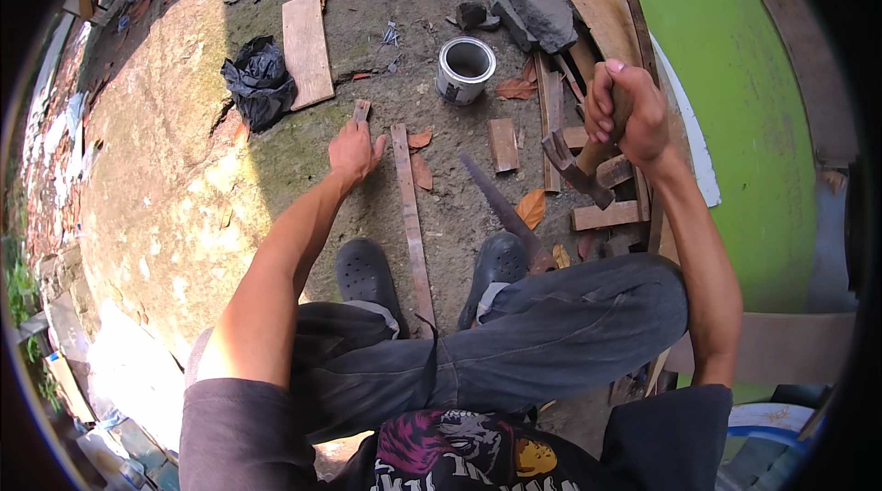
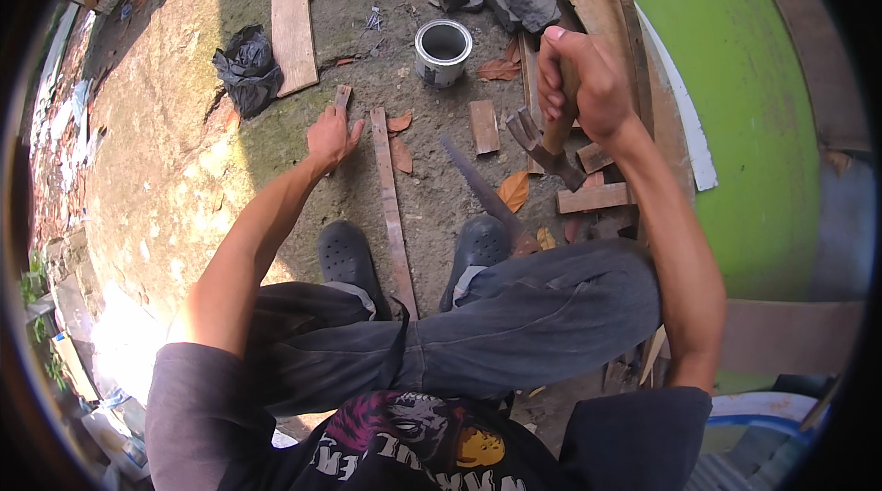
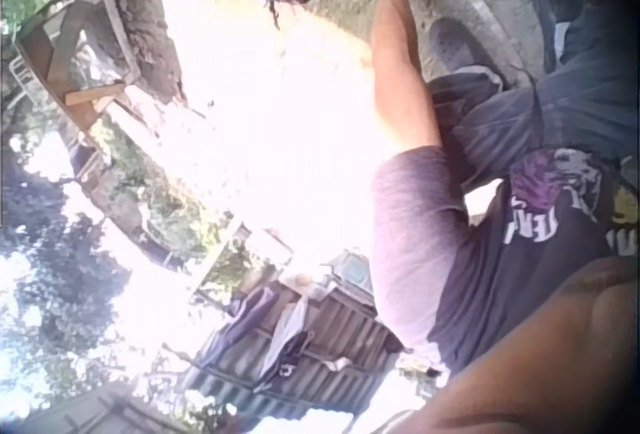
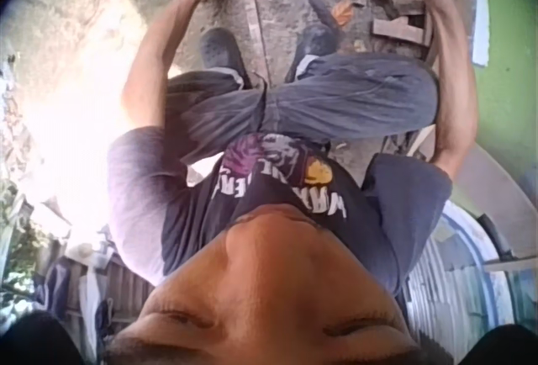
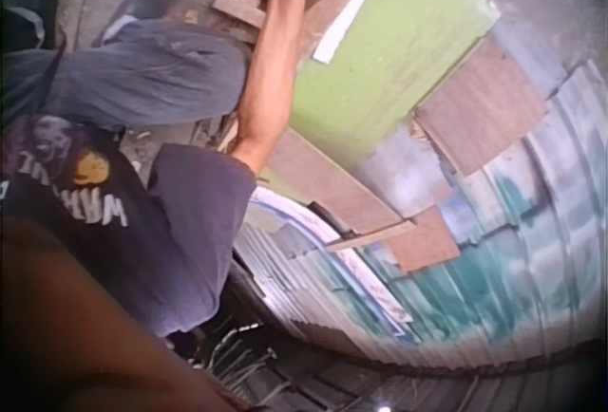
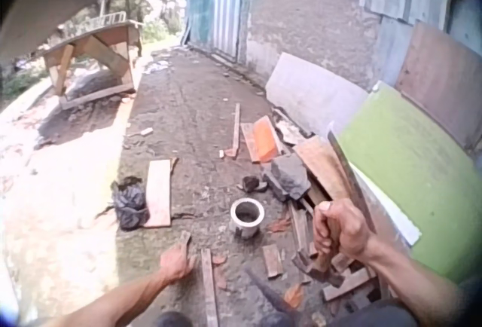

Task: The person hammers nails into a thin wooden plank using a hammer. They repeatedly pick up nails, position them on the wood, and strike them until flush. The person occasionally repositions the plank and continues hammering.

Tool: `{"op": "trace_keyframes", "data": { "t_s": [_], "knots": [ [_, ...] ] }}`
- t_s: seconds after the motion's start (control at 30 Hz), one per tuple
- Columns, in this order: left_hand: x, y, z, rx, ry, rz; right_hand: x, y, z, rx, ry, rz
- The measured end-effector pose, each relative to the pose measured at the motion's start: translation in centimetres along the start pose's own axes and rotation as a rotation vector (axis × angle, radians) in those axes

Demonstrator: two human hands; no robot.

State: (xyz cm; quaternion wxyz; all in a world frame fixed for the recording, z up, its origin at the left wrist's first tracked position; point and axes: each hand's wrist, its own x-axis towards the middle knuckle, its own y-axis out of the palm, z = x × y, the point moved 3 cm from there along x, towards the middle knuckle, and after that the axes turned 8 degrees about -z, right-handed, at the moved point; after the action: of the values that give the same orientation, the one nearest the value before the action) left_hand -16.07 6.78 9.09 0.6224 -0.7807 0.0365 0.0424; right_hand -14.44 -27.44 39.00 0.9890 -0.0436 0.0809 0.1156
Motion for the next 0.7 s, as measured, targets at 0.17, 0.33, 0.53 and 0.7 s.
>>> {"op": "trace_keyframes", "data": {
  "t_s": [0.17, 0.33, 0.53, 0.7],
  "knots": [
    [-3.1, 1.8, -4.9, -0.043, -0.01, 0.493, 0.0, 0.4, 0.3, -0.009, 0.02, -0.021],
    [-4.2, 3.9, -5.5, -0.088, -0.078, 0.551, -0.2, -0.5, 0.6, -0.004, -0.04, -0.04],
    [-0.6, 2.0, -4.5, -0.372, -0.255, 0.148, -0.7, -2.0, 0.7, -0.021, -0.039, -0.126],
    [4.8, -4.1, -6.1, -1.07, -0.35, -0.221, -0.4, -2.2, 0.3, -0.042, -0.026, -0.175]
  ]
}}
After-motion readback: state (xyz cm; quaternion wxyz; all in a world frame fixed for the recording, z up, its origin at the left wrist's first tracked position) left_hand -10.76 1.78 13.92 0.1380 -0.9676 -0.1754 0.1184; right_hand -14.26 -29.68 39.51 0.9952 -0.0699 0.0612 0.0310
